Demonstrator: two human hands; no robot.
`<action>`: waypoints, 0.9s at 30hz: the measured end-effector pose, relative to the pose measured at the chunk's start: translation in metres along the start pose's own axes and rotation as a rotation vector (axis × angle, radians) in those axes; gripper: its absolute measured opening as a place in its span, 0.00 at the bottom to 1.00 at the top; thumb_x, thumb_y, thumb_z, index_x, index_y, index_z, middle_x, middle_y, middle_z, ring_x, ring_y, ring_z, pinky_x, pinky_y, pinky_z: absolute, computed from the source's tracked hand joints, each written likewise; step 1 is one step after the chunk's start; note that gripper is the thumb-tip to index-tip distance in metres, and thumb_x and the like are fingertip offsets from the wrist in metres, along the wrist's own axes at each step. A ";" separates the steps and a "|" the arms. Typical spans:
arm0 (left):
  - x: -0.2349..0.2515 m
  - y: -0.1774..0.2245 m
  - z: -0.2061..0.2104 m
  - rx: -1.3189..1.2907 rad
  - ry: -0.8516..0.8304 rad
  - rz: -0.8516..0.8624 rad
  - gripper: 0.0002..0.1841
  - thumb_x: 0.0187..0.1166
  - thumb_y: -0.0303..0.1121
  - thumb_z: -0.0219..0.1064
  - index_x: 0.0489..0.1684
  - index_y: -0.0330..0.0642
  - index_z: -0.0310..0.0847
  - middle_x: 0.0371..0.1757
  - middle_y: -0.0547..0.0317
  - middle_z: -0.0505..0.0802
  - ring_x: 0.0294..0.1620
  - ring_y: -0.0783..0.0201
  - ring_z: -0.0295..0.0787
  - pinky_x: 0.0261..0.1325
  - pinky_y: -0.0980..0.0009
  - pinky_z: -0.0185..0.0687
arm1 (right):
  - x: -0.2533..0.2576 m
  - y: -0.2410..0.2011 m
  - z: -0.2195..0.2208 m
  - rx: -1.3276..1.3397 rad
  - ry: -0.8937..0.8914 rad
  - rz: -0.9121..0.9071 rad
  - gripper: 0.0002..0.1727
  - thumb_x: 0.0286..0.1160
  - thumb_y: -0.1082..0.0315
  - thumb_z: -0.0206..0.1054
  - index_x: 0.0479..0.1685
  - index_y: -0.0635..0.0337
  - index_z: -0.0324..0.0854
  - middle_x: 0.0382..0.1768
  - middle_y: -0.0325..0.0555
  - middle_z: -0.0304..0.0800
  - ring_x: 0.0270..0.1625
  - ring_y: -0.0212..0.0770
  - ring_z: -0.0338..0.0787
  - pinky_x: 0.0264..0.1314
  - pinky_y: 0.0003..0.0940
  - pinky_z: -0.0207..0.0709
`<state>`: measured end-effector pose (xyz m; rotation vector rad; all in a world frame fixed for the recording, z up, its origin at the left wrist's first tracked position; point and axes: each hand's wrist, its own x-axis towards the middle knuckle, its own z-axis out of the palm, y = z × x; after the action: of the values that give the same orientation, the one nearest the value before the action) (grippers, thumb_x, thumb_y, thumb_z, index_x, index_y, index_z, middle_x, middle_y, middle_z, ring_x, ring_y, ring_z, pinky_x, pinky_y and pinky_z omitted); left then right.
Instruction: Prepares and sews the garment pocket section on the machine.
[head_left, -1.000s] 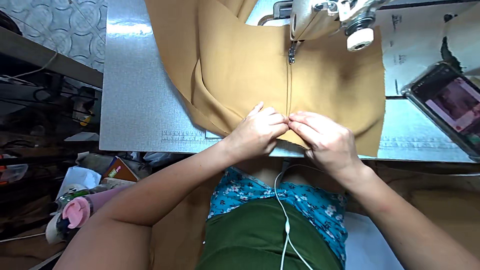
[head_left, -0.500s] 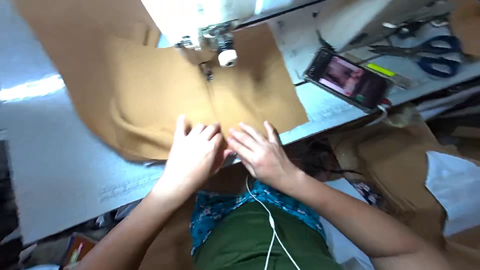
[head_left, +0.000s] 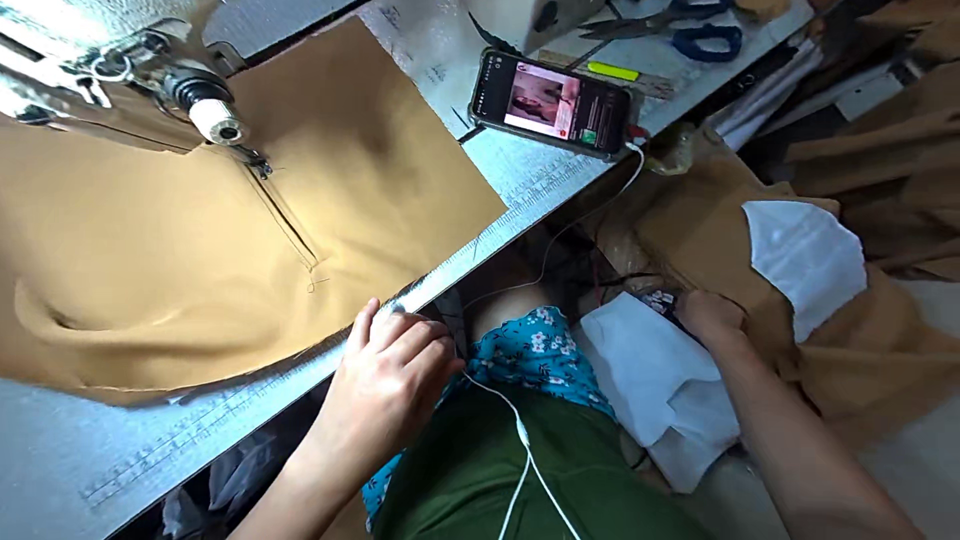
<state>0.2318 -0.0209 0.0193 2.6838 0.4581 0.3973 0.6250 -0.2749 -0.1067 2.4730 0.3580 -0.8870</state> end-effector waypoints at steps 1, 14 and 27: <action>0.000 0.000 0.001 -0.003 -0.004 -0.007 0.19 0.88 0.45 0.55 0.39 0.46 0.91 0.47 0.59 0.96 0.53 0.54 0.92 0.68 0.42 0.72 | 0.002 0.002 0.006 0.027 0.036 -0.020 0.19 0.83 0.62 0.67 0.60 0.71 0.84 0.64 0.75 0.85 0.70 0.75 0.83 0.65 0.76 0.72; -0.004 -0.001 0.016 -0.094 0.032 -0.030 0.17 0.86 0.42 0.57 0.40 0.46 0.92 0.47 0.59 0.97 0.53 0.57 0.93 0.67 0.50 0.77 | 0.002 0.001 0.031 0.234 0.141 -0.095 0.18 0.90 0.66 0.58 0.65 0.67 0.85 0.71 0.73 0.81 0.73 0.74 0.81 0.71 0.73 0.69; 0.018 0.021 0.036 -0.440 0.176 -0.058 0.13 0.82 0.33 0.64 0.53 0.38 0.91 0.53 0.51 0.94 0.54 0.61 0.90 0.58 0.66 0.84 | -0.031 0.011 -0.018 0.360 0.159 -0.189 0.14 0.85 0.68 0.65 0.57 0.70 0.88 0.59 0.75 0.87 0.68 0.76 0.83 0.70 0.77 0.67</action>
<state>0.2655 -0.0446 0.0002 2.2156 0.4385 0.6386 0.6153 -0.2776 -0.0704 2.8894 0.5345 -0.8970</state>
